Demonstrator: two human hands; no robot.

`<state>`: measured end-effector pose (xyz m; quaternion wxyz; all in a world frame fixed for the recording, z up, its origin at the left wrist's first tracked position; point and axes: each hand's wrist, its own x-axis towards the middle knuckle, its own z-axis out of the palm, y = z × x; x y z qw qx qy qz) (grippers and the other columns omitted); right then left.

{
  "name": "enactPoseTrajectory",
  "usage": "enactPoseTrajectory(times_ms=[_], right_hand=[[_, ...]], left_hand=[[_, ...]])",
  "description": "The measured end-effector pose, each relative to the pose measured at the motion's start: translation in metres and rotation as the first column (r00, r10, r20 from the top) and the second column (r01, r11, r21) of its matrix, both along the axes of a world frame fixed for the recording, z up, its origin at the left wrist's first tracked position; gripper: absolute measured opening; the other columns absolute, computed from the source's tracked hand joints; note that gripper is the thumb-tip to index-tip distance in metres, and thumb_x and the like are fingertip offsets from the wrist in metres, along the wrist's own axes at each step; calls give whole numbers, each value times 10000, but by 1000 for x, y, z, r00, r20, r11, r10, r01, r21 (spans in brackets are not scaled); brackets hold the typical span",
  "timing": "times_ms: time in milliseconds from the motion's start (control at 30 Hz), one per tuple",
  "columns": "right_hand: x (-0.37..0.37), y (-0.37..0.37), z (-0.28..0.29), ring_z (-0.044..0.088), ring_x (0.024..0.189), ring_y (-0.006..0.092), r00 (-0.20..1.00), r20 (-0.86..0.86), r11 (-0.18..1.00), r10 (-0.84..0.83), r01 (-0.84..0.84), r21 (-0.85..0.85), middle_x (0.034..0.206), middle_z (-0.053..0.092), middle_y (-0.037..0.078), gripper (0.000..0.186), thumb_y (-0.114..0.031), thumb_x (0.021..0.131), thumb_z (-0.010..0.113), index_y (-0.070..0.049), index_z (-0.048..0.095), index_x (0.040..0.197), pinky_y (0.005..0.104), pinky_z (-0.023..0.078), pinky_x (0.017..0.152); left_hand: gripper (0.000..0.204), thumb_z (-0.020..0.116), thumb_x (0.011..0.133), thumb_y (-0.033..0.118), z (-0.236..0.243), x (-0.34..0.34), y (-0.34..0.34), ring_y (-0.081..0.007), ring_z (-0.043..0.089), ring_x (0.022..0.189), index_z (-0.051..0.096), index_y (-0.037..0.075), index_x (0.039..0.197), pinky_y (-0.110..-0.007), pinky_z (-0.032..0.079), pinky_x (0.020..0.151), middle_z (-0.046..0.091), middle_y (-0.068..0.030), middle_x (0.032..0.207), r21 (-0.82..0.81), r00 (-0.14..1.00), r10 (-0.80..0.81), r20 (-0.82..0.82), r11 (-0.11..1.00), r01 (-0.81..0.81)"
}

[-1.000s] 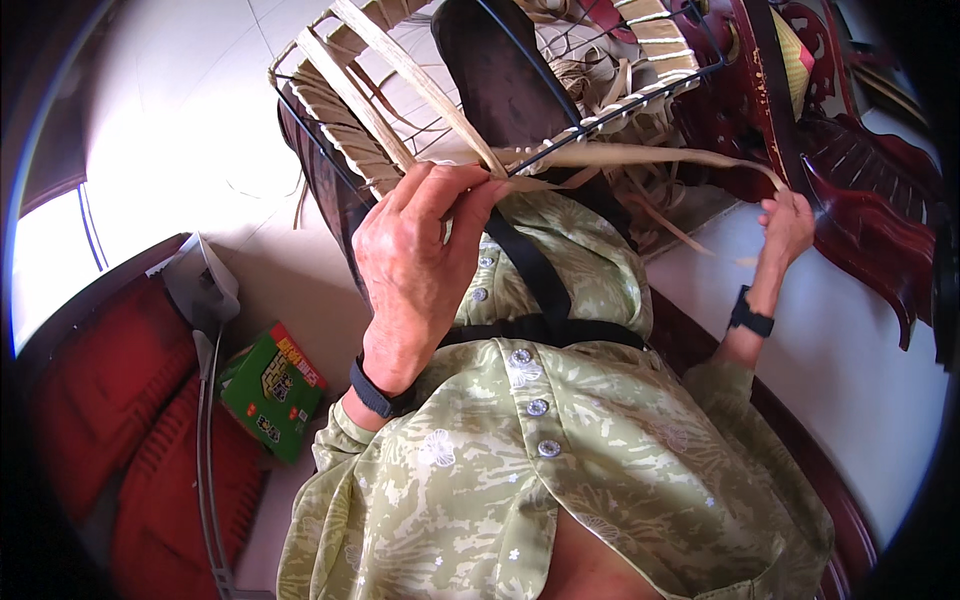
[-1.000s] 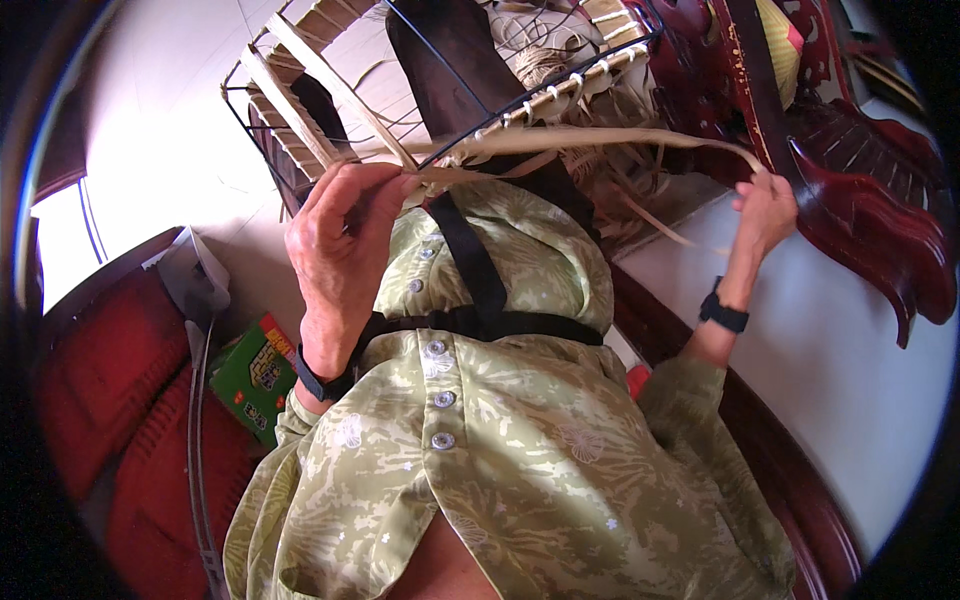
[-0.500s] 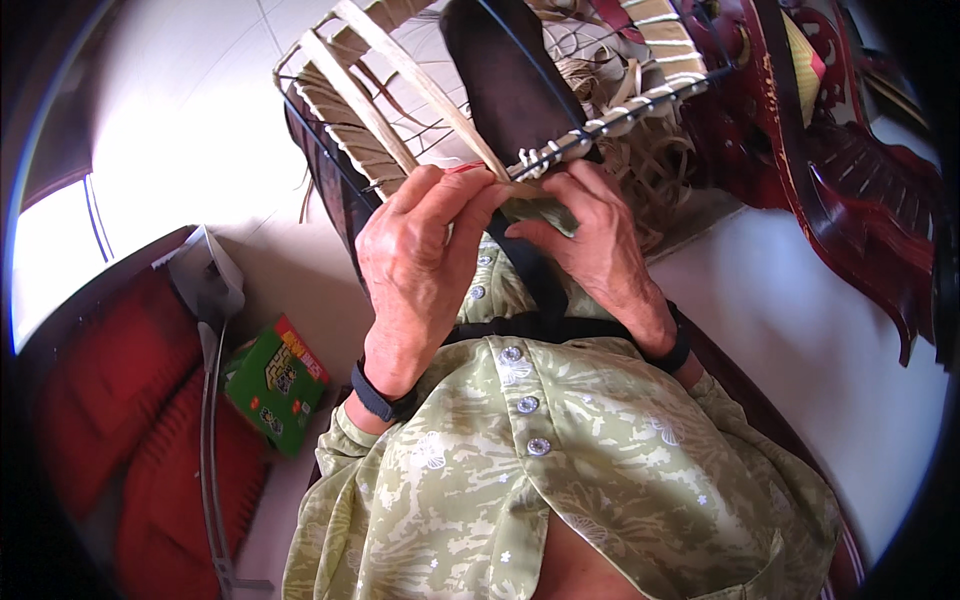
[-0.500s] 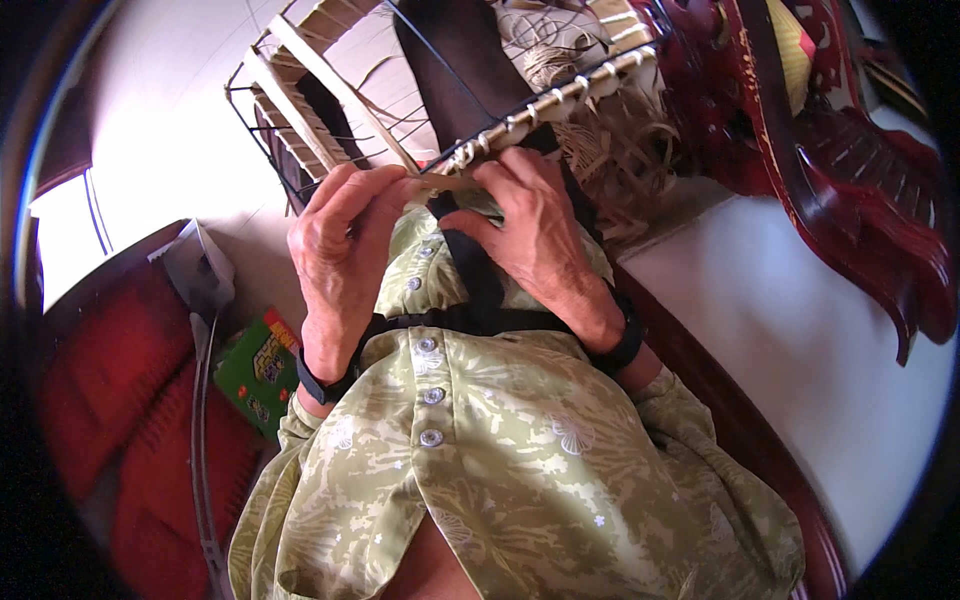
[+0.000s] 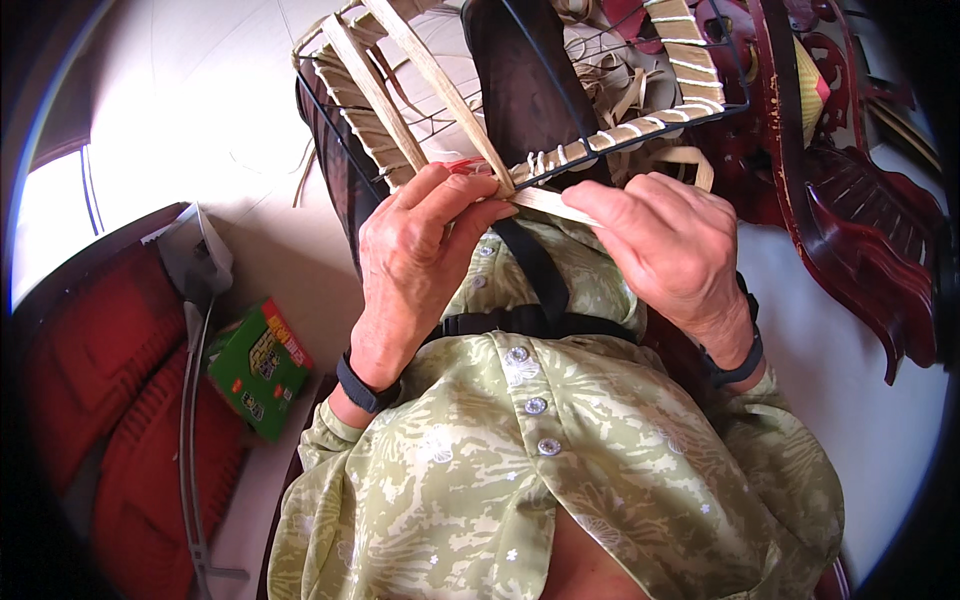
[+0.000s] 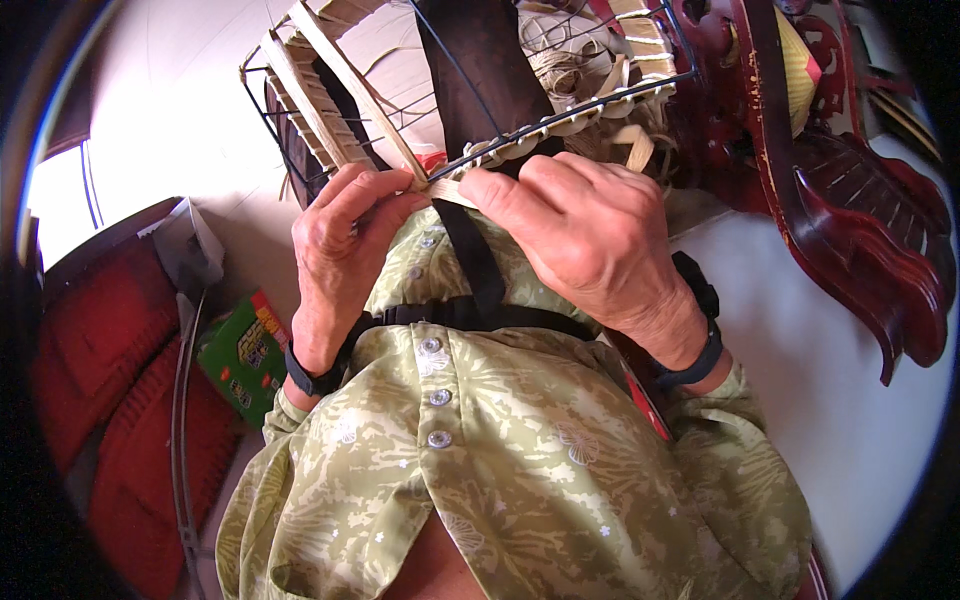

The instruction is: The person weaves thin strips of material around a structured frame by hand, lacing strips through pre-cut slots and around the frame's edges to build the basket wall.

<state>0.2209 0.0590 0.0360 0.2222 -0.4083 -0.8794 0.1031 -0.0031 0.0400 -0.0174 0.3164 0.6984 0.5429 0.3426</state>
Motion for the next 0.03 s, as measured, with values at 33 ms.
enactPoseTrajectory(times_ms=[33], right_hand=[[2,0,5,602,630,208,997,72,999,34,-34,-5,708,545,4,308,-38,798,691,-148,711,1085,321,500,536]], left_hand=[[207,777,802,17,2,0,1,-167,636,694,699,26,993,-280,501,624,623,-68,788,-6,1000,-9,-1,1000,9]])
